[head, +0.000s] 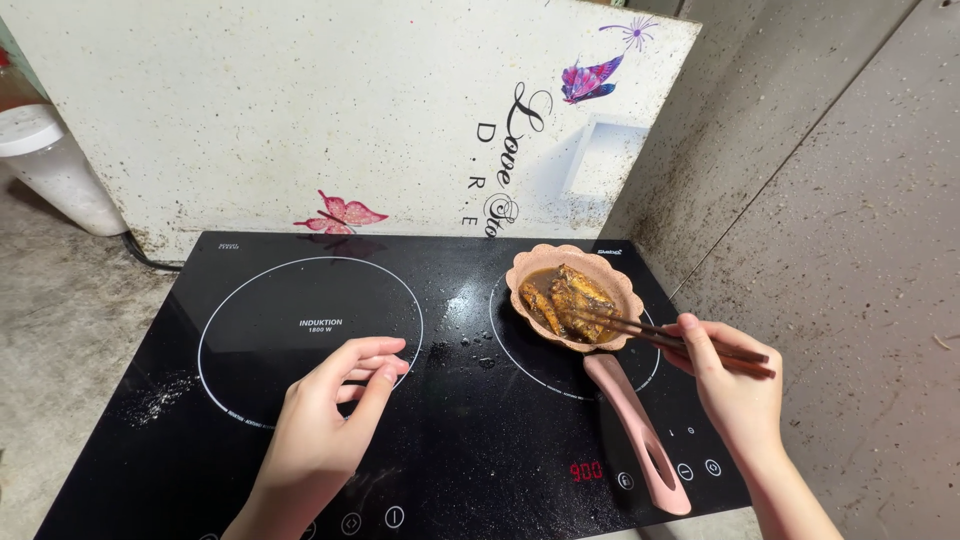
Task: The person uses chopsticks to transfer fried chicken pieces from a plate to a small pink pan on an induction cooktop. They stir the chicken in the pan to coat it with sauce and then transfer the pieces back to the plate.
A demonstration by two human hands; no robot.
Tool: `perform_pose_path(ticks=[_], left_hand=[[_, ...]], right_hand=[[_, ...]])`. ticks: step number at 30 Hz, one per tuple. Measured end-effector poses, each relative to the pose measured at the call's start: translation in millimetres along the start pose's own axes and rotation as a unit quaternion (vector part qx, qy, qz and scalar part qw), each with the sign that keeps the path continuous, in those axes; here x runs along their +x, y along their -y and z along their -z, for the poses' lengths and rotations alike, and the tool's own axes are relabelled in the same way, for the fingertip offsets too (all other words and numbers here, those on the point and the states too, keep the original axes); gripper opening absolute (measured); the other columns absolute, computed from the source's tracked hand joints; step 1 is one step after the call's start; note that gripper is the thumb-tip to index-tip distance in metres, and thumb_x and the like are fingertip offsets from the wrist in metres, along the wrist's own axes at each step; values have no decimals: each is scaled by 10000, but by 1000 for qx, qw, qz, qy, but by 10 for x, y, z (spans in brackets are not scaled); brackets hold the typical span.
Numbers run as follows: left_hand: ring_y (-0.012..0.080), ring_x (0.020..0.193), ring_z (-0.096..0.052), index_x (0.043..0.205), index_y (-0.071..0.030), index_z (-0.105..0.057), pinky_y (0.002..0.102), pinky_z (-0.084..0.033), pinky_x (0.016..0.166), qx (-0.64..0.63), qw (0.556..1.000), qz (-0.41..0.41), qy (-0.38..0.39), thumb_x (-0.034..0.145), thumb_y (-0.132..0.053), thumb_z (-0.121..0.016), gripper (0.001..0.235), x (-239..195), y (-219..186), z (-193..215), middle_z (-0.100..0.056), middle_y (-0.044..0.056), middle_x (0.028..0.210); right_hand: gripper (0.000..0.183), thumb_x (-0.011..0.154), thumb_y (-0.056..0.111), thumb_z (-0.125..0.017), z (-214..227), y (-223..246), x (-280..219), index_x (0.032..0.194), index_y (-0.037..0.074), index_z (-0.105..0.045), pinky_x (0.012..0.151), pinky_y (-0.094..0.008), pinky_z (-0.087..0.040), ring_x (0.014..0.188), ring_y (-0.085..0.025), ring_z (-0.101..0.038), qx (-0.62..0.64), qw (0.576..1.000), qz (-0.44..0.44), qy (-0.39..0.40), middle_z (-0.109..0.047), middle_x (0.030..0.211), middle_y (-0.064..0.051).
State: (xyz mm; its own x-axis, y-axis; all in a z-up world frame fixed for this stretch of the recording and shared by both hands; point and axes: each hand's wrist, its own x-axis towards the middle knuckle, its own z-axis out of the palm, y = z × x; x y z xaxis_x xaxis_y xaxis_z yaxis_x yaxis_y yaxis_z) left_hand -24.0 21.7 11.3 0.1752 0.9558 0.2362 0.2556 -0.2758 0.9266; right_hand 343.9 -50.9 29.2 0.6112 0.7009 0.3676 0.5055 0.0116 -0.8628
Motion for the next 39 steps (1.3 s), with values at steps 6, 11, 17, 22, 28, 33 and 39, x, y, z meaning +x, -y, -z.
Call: perform_pose_path(ticks=[6, 11, 17, 22, 28, 33, 39], left_hand=[[89, 863, -832, 1118, -95, -771, 235, -650, 729, -8, 1000, 7, 9, 861, -103, -699, 267, 79, -14, -66, -880, 27, 929], [94, 876, -850, 1121, -94, -779, 226, -665, 755, -16, 999, 47, 24, 867, -97, -689, 269, 10, -181, -129, -892, 41, 952], [93, 912, -873, 1125, -112, -787, 234, -683, 810, -8, 996, 77, 44, 865, -121, -695, 277, -106, -196, -279, -907, 32, 963], [98, 912, -868, 1128, -108, -776, 236, -685, 804, -2, 997, 62, 52, 866, -120, -691, 276, -200, -247, -420, -897, 38, 964], [92, 939, -868, 1136, -129, -775, 250, -662, 847, 14, 994, 101, 47, 886, -169, -692, 266, -388, -321, -615, -905, 13, 973], [93, 911, -854, 1182, -124, -752, 250, -652, 832, 37, 993, 103, 41, 891, -182, -686, 304, -574, -357, -699, -895, 4, 1000], [113, 939, -857, 1177, -102, -758, 257, -653, 838, 20, 992, 117, 32, 895, -165, -688, 297, -718, -354, -681, -885, 30, 1009]], right_hand=[[283, 1068, 130, -625, 114, -4, -3, 1035, -132, -726, 765, -314, -620, 805, -259, -735, 81, 996, -29, -37, -757, 953, -214], [300, 1088, 128, -607, 222, 143, -226, 1012, -139, -722, 787, -334, -623, 818, -285, -743, 98, 990, -69, -75, -753, 955, -227], [355, 1129, 187, -568, 442, 33, -484, 1103, -158, -652, 798, -385, -619, 853, -322, -711, 144, 974, -115, -132, -721, 1054, -251], [393, 1161, 225, -531, 583, -127, -593, 1154, -161, -604, 772, -382, -610, 836, -316, -676, 188, 962, -125, -156, -697, 1109, -258], [523, 1164, 331, -468, 745, -114, -664, 1097, -168, -611, 822, -402, -616, 876, -341, -693, 201, 956, -148, -152, -690, 1128, -268], [567, 1126, 390, -479, 856, -191, -774, 1062, -151, -635, 810, -390, -621, 853, -335, -711, 221, 957, -129, -137, -702, 1036, -276], [571, 1152, 382, -455, 904, -188, -941, 1046, -154, -622, 836, -381, -633, 870, -322, -707, 241, 949, -127, -157, -677, 1006, -274]])
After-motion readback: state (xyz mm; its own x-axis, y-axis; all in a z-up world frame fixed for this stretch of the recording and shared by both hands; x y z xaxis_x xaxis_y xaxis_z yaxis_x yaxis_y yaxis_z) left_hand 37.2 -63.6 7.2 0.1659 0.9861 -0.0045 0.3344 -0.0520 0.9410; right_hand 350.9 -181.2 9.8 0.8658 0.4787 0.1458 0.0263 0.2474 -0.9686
